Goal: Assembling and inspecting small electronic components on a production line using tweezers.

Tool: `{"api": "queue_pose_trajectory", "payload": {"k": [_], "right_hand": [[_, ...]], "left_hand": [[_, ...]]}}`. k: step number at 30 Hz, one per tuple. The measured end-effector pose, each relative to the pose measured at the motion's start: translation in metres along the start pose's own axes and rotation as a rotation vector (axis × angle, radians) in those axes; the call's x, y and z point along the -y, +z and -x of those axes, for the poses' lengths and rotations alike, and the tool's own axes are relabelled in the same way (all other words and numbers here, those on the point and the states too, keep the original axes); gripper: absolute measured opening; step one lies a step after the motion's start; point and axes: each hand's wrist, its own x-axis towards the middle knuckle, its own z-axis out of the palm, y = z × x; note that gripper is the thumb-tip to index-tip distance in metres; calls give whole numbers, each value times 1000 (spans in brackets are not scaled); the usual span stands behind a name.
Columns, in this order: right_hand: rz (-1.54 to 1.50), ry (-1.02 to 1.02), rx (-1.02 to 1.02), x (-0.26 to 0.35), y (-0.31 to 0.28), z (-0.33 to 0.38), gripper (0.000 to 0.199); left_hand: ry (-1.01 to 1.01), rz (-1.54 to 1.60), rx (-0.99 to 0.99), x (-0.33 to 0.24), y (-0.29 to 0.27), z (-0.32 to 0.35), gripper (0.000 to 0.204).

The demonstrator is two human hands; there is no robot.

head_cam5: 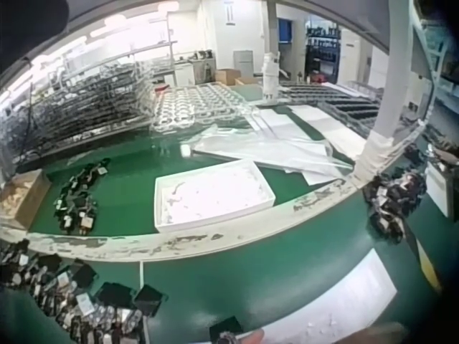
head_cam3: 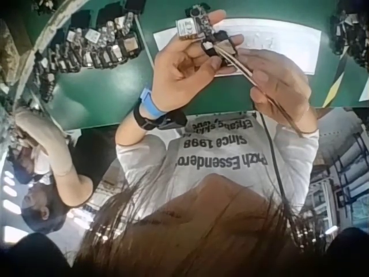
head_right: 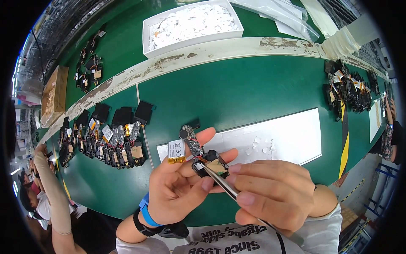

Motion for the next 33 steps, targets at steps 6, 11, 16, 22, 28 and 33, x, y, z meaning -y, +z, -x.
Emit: {"api": "queue_pose_trajectory", "payload": {"k": [6,11,16,22,28,33], "right_hand": [[56,-75,15,3,-1,-3,34],[60,-146,-24,-1,4,-2,35],[11,-105,-45,-1,3,0,37],[24,-70,-36,0,3,0,37],[14,-75,-39,-2,4,-1,37],[-5,-36,-17,1,2,-1,32]], "left_hand": [[12,0,68,-1,-3,-1,63],[95,-27,26,1,-4,1,63],[63,-20,51,2,-5,0,63],[63,-20,41,1,-2,0,62],[39,-10,37,1,-4,0,62],[61,-15,21,1,-2,0,62]]}}
